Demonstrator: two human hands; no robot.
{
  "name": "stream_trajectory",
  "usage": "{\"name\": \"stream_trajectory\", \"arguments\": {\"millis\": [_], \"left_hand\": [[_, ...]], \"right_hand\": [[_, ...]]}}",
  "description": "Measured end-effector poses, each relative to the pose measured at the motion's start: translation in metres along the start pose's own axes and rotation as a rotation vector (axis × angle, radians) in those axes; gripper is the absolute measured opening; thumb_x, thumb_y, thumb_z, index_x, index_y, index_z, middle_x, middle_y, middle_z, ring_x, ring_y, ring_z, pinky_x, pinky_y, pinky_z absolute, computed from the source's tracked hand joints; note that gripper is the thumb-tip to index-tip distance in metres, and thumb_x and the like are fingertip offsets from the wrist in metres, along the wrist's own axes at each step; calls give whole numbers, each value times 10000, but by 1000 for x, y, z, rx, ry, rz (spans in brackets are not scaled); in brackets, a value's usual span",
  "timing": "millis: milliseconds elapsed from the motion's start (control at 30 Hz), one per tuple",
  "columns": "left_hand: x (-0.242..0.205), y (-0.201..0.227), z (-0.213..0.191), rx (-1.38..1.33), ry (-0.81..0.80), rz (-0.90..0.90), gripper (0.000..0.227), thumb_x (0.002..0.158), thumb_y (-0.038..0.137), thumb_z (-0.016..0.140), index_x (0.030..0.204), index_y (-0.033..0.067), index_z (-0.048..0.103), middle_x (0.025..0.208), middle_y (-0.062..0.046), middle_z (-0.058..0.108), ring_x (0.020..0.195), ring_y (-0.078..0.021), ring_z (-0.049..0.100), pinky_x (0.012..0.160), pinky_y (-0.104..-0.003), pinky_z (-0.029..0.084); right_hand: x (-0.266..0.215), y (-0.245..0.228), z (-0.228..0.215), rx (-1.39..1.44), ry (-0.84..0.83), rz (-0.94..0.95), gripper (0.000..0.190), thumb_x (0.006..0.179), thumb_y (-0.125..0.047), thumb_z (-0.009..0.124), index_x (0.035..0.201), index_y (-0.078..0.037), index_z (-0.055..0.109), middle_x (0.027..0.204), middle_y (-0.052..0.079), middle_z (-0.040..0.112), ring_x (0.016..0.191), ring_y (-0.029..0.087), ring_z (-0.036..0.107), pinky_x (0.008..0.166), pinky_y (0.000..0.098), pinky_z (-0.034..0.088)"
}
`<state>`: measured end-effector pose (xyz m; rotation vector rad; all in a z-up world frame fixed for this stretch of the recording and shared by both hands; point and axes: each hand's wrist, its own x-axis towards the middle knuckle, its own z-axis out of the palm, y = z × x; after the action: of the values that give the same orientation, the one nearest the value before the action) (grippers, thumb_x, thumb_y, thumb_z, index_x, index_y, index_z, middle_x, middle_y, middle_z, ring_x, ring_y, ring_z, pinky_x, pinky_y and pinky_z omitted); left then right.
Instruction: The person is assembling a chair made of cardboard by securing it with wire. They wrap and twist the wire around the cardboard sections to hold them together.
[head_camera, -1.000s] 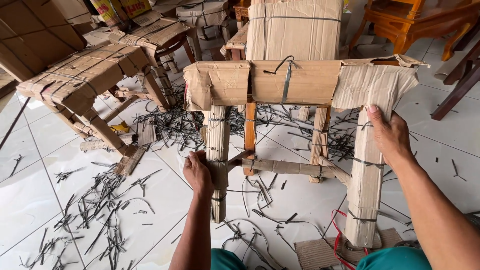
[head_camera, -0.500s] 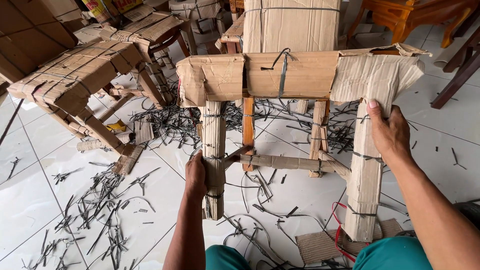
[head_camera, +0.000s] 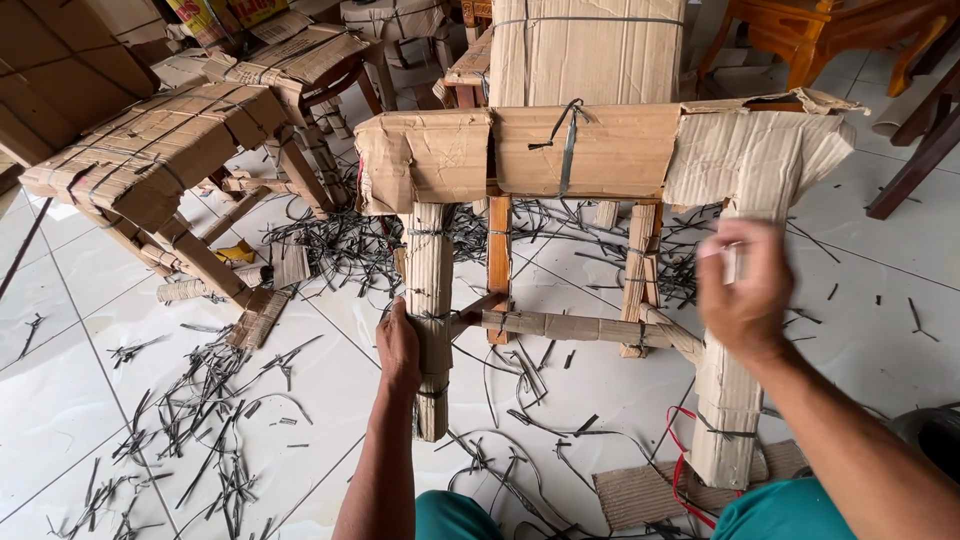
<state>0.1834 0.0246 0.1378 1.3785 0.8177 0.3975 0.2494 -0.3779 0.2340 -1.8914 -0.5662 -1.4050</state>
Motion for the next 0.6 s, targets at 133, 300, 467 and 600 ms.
{"name": "stream_trajectory", "arguments": {"millis": [133,300,467,600], "left_hand": [[38,-40,3,28,88,123,518,1007,560,558,889,76,701,909,-180,638,937,-309,611,869,-439,475],[24,-27,4,54,122,116,592,994,610,545,965,51,736,1017,-234,681,1065,-365,636,942,-468,466],[26,-31,7,61,130,127,562,1000,587,539,863,64,691,869,-156,612,930,-312,586,850,-420,460],[27,-33,3,78,125,109,559,1004,581,540,863,61,688,871,-163,617,930,-321,592,847,-422,463]], "right_hand": [[-23,-81,49,333,-818,68,387,886,-54,630,1273,-51,612,1070,160,659,1010,380,647,846,478,538],[-84,-122,152,504,-1247,315,632,947,-88,583,1542,-59,375,1450,300,498,1298,536,515,1043,611,452],[-141,-132,221,575,-1035,383,188,910,-133,715,1085,-78,675,1254,194,629,1129,381,663,1047,502,498],[-107,-141,173,572,-1115,425,80,955,-108,644,999,-109,710,1032,107,731,1016,317,725,920,444,559]]}}
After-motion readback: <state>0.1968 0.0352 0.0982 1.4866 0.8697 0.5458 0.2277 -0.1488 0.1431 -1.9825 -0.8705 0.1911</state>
